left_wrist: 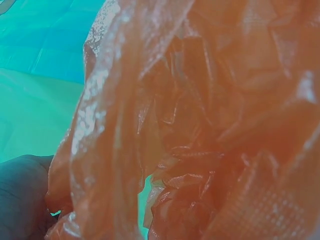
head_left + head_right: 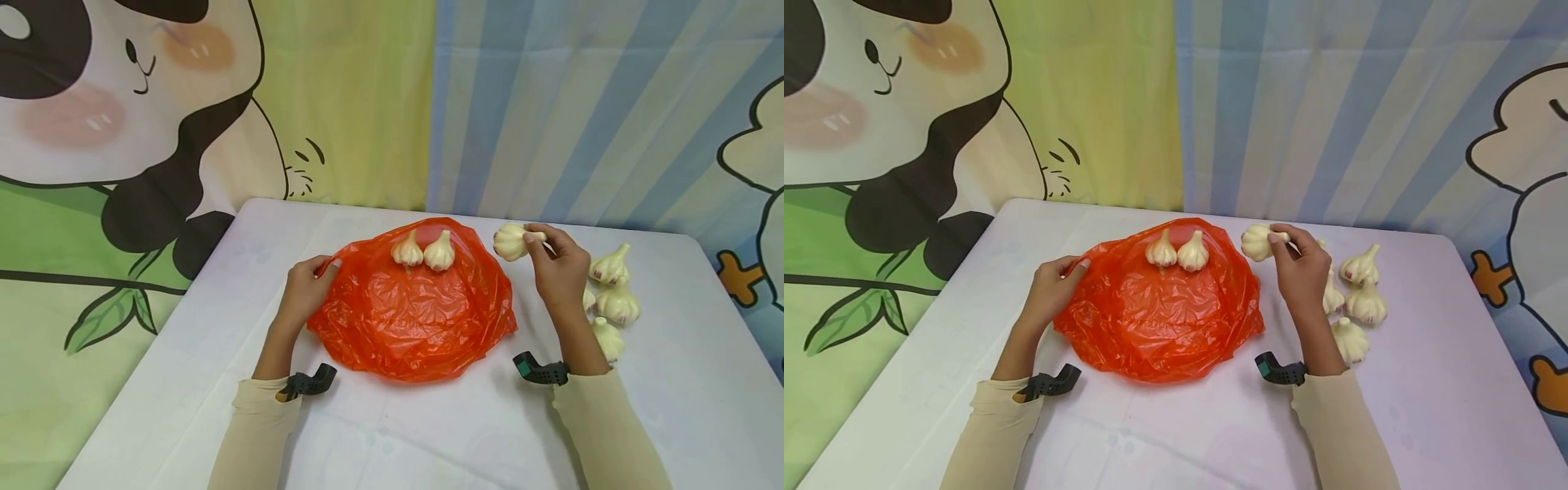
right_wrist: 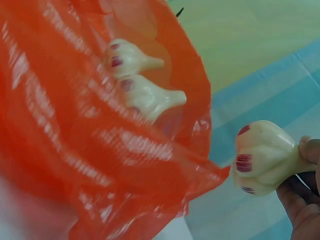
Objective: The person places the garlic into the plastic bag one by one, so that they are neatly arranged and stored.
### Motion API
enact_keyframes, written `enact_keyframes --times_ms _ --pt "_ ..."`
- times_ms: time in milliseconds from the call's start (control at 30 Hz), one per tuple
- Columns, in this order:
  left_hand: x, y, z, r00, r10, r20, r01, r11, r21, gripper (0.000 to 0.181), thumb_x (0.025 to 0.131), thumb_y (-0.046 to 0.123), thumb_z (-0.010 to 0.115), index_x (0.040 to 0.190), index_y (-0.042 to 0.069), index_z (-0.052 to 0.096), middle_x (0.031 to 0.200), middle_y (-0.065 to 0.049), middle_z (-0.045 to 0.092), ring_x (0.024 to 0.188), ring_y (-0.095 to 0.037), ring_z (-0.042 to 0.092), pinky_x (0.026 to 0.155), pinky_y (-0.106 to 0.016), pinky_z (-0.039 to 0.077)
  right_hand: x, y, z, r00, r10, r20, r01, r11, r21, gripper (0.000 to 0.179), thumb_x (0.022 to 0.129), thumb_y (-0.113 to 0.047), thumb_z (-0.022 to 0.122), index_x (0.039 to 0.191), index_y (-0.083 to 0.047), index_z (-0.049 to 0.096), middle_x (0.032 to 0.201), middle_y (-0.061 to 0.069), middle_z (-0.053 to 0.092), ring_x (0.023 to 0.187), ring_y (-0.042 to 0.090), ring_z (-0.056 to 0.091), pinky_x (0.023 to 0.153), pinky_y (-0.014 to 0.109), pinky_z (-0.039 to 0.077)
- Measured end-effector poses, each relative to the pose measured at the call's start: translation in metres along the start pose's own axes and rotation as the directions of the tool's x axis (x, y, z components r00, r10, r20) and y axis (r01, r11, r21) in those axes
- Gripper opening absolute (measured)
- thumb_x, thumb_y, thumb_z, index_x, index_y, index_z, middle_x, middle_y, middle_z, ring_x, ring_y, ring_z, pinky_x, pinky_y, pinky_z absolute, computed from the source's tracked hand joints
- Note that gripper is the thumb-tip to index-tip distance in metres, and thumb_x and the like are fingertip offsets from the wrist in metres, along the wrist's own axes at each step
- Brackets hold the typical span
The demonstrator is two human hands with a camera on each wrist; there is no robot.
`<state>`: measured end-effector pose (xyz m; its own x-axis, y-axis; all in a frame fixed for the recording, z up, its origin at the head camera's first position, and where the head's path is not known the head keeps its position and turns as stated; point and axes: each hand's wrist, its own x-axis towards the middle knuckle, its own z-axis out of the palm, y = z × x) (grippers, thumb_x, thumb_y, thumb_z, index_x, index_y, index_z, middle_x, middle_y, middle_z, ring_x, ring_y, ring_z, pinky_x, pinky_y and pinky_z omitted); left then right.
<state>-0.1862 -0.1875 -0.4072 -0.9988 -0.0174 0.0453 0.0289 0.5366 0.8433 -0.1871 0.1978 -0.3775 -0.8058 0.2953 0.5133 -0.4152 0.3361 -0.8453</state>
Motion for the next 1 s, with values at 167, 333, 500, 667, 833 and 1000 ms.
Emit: enact_keyframes --times_ms 167,333,500,667,833,1000 --pt "0.000 0.000 0.001 1.000 0.003 -0.006 -0.003 1.000 0.000 0.036 0.099 0.035 0.055 0.117 0.006 0.069 0.103 -0.008 0.066 0.087 -0.024 0.059 0.074 -0.035 0.054 0.004 0.001 0.005 0.999 -0.038 0.036 0.036 0.998 0.046 0.020 0.089 0.000 0.068 0.107 0.008 0.070 0.104 0.020 0.068 0.096 0.009 0.064 0.088 0.025 0.049" --pt "-0.001 0.001 0.001 1.000 0.004 -0.007 -0.004 1.000 0.003 0.036 0.099 0.035 0.055 0.116 0.006 0.069 0.102 -0.007 0.066 0.086 -0.023 0.059 0.074 -0.035 0.055 0.007 -0.005 0.011 0.996 -0.035 0.080 0.031 0.998 0.051 0.020 0.089 0.000 0.068 0.108 0.007 0.070 0.106 0.019 0.068 0.096 0.009 0.065 0.087 0.025 0.050" --pt "-0.001 0.002 0.000 1.000 0.002 -0.006 -0.002 1.000 0.000 0.036 0.099 0.034 0.055 0.117 0.006 0.068 0.102 -0.007 0.067 0.086 -0.023 0.059 0.073 -0.035 0.055 0.007 -0.017 0.017 0.987 -0.015 0.160 0.010 0.999 0.032 0.019 0.091 0.002 0.065 0.108 0.008 0.069 0.106 0.020 0.067 0.100 0.009 0.064 0.086 0.023 0.050" --pt "0.000 0.003 -0.001 1.000 0.012 0.000 -0.012 1.000 0.007 0.036 0.100 0.034 0.055 0.116 0.005 0.069 0.102 -0.008 0.067 0.086 -0.024 0.058 0.072 -0.035 0.054 0.000 -0.038 0.026 0.970 0.005 0.244 -0.019 0.998 0.057 0.019 0.091 0.004 0.063 0.108 0.012 0.067 0.106 0.023 0.067 0.098 0.009 0.064 0.086 0.023 0.050" --pt "0.000 0.003 -0.001 1.000 0.009 0.008 -0.009 1.000 0.004 0.035 0.100 0.033 0.054 0.116 0.005 0.068 0.102 -0.009 0.066 0.085 -0.024 0.058 0.071 -0.034 0.054 -0.005 -0.045 0.039 0.939 0.009 0.345 -0.035 0.997 0.069 0.019 0.092 0.004 0.063 0.108 0.013 0.066 0.107 0.024 0.066 0.105 0.024 0.064 0.087 0.025 0.050" --pt "0.000 0.003 0.000 1.000 -0.003 0.010 0.003 1.000 0.000 0.036 0.100 0.033 0.054 0.118 0.006 0.068 0.103 -0.008 0.067 0.086 -0.023 0.059 0.072 -0.033 0.055 -0.007 -0.049 0.052 0.886 0.037 0.462 -0.053 0.998 0.022 0.020 0.092 0.003 0.063 0.110 0.010 0.068 0.110 0.023 0.066 0.107 0.032 0.062 0.087 0.026 0.050"
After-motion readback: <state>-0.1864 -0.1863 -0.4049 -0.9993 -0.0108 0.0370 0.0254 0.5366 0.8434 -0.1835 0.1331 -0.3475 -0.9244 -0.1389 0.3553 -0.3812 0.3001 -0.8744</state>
